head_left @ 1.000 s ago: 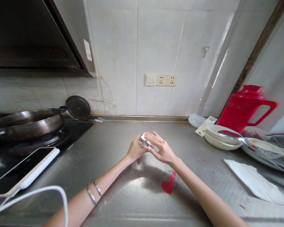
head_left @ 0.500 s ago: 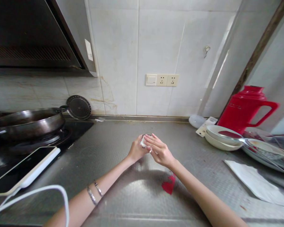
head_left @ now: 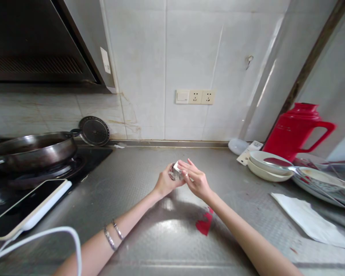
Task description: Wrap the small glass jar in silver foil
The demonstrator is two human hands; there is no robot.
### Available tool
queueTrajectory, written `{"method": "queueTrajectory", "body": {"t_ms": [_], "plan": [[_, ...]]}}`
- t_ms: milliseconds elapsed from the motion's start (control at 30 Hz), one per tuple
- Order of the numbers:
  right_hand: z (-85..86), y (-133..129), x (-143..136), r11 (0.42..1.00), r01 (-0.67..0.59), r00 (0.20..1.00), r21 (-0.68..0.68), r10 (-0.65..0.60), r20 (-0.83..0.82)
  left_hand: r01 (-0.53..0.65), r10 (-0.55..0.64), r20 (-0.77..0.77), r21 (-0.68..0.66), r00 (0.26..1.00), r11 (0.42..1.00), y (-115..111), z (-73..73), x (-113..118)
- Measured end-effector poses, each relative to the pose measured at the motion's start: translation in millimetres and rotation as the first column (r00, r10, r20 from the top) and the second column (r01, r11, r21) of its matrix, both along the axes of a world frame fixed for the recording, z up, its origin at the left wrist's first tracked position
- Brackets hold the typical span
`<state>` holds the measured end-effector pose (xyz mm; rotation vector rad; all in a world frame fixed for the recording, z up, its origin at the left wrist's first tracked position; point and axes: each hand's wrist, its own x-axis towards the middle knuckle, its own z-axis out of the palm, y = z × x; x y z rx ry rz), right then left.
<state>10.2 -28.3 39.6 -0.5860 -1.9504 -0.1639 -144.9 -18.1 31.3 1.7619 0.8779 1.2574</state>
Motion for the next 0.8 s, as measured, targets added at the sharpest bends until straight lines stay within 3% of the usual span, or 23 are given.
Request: {"method": "queueTrajectory", "body": {"t_ms": [167, 367, 467, 700, 800], "plan": [[7.6, -5, 4, 0.995, -0.053, 0.986, 0.089, 0.038, 0.161, 0.007, -0.007, 0.016, 0.000, 1.000, 1.000, 1, -0.5, 0], [4.7, 5, 10, 0.999, 0.023, 0.998, -0.044, -0.026, -0.054, 0.012, -0.013, -0.021, -0.027, 1.000, 1.000, -3, 4.3, -1], [0.8, 4, 6, 0.999, 0.024, 0.996, -0.049, -0.028, -0.083, 0.004, -0.004, -0.028, -0.028, 1.000, 1.000, -2, 4.8, -1], [3.0, -4, 4, 0.990, -0.052, 0.987, 0.134, 0.030, 0.157, -0.025, 0.027, -0.032, 0.071, 0.999, 0.997, 5, -2.8, 0], [5.3, 0, 10, 0.995, -0.046, 0.990, 0.093, 0.032, 0.140, -0.017, 0.019, -0.042, 0.041, 0.999, 0.999, 3, -2.9, 0]]}}
